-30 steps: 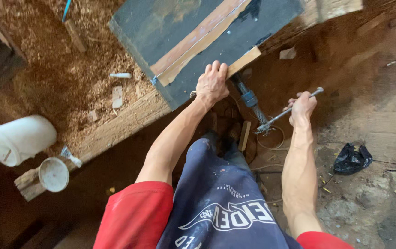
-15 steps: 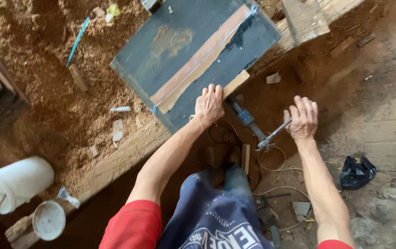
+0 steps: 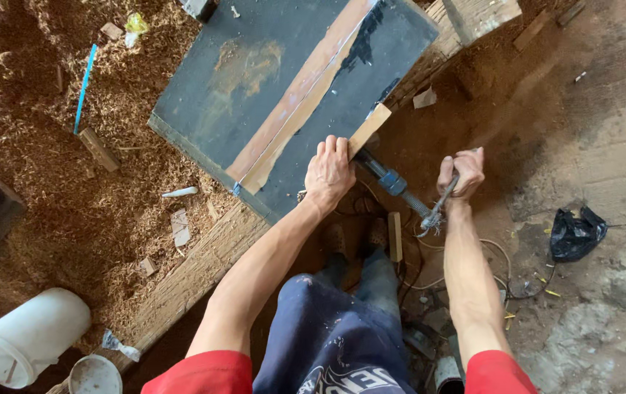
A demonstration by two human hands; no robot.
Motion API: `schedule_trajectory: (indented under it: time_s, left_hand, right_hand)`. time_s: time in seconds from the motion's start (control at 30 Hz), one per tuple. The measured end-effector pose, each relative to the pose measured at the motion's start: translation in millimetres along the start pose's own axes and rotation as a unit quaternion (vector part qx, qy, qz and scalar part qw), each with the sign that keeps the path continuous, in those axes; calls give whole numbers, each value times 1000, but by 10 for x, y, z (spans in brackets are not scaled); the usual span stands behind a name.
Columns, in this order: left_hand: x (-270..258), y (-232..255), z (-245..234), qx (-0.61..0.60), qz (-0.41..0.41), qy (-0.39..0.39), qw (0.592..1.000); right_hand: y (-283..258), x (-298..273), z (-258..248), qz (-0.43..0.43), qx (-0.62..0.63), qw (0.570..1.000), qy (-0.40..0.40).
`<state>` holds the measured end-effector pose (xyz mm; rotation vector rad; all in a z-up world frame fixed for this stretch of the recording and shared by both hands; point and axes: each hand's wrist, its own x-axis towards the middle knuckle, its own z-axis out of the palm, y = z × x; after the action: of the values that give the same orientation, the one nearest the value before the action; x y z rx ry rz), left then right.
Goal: The person applies a white adhesive to a seam on a dark rectangular board using a putty knife. They then position the board on a workbench and use a large metal clamp to secure a small wooden block against the glued area.
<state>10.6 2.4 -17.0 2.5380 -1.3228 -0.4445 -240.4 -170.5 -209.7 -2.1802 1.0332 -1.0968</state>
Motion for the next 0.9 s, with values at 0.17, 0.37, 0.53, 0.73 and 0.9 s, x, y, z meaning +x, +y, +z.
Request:
schedule_trajectory:
  time_s: [0.17, 0.37, 0.53, 0.73, 0.9]
  left_hand:
    - [-18, 4, 3, -22, -7, 3, 1000]
    - [8, -3, -19, -23, -11, -12, 1000]
    - [18, 4, -2, -23, -14, -21, 999]
    - [23, 25, -26, -25, -12, -7, 1000]
    - [45, 43, -50, -4, -7, -10, 1000]
  right_hand:
    - [69, -549, 321, 86, 95, 992, -1]
    - [-339, -1155, 567, 363, 205, 908, -32]
    - [-755, -1533, 514, 528, 269, 804, -55]
    - [-1363, -1688, 242, 726, 330, 598, -76]
    - [-2105, -1331, -245, 774, 304, 540, -130]
